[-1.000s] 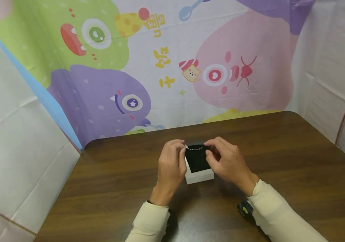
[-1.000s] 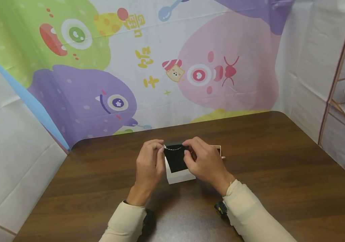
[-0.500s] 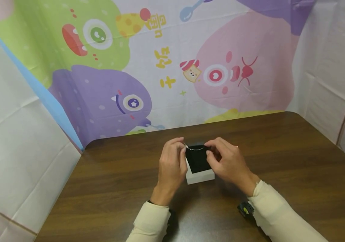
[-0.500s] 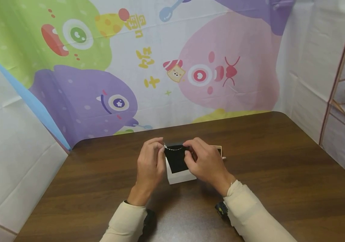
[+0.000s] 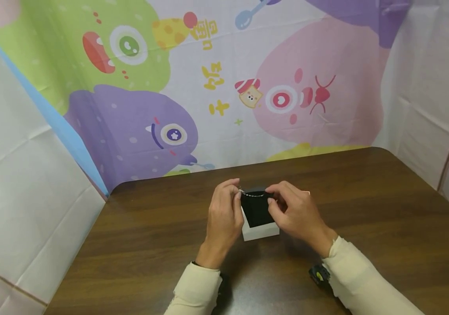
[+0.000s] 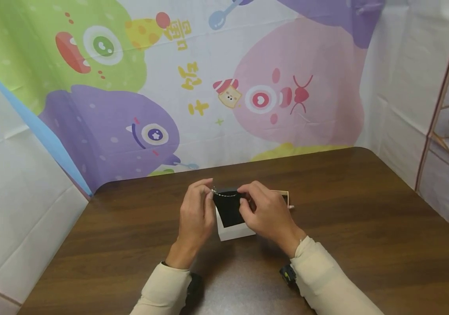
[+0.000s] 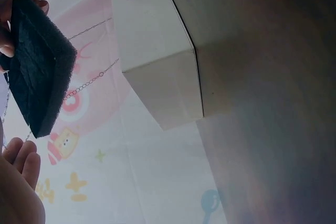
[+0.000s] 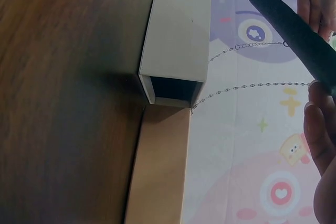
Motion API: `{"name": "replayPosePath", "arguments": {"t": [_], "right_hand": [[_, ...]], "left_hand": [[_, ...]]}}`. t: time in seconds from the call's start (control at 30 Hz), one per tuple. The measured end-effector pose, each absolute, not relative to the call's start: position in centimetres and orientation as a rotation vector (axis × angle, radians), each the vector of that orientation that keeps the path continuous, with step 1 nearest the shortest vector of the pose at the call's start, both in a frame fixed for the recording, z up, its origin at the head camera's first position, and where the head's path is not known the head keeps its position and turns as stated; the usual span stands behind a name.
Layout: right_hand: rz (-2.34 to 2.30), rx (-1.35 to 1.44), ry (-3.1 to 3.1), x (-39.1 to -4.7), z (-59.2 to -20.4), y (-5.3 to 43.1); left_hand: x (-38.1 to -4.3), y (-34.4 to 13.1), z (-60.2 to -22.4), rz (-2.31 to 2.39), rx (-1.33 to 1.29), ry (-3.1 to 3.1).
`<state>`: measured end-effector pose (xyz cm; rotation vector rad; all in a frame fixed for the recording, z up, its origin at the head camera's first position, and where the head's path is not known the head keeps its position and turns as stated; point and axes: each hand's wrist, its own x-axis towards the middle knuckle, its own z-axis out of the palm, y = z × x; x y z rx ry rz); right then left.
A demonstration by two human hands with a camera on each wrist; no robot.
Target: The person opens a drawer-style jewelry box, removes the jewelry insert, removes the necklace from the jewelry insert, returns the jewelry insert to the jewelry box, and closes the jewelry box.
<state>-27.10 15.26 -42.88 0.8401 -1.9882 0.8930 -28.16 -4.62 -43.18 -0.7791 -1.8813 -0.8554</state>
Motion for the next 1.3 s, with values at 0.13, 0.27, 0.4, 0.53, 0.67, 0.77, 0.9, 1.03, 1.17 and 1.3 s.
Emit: {"name": "replayPosePath", "arguments": {"t": [0.13, 0.27, 0.4, 0.53, 0.67, 0.77, 0.9, 1.03, 1.17, 1.3], "right_hand": [[0.896, 0.84, -1.996, -26.97, -42.98, 15.23], [0.901, 0.849, -2.004, -26.95, -42.96, 15.18], [0.9, 0.869, -1.997, -26.99, -42.92, 15.07], [0.889, 0.871, -1.998, -26.94, -42.91, 14.94], [0.87, 0.877, -1.997, -26.84, -42.94, 14.79], [0.856, 0.887, -1.984, -26.78, -42.94, 14.66], [0.85, 0.892, -1.975, -26.67, -42.92, 14.57], [0.855, 0.894, -1.986, -26.6, -42.98, 14.59], [0.862, 0.908, -1.988, -26.61, -43.07, 14.53], [0.862, 0.918, -1.989, -26.55, -43.11, 14.42]], "left_hand": [[-28.18, -4.61, -43.36, -0.872, -0.777, -1.887], [-28.19, -4.61, -43.41, -0.888, -0.775, -1.869], [-28.14, -4.6, -43.37, -0.883, -0.765, -1.862], [-28.12, -4.61, -43.28, -0.873, -0.764, -1.862], [-28.15, -4.67, -43.34, -0.878, -0.755, -1.863], [-28.1, -4.75, -43.36, -0.885, -0.736, -1.878], [-28.01, -4.77, -43.33, -0.885, -0.719, -1.898], [-28.01, -4.73, -43.38, -0.882, -0.712, -1.908], [-28.08, -4.78, -43.56, -0.892, -0.706, -1.909], [-28.04, -4.83, -43.68, -0.915, -0.698, -1.918]]}}
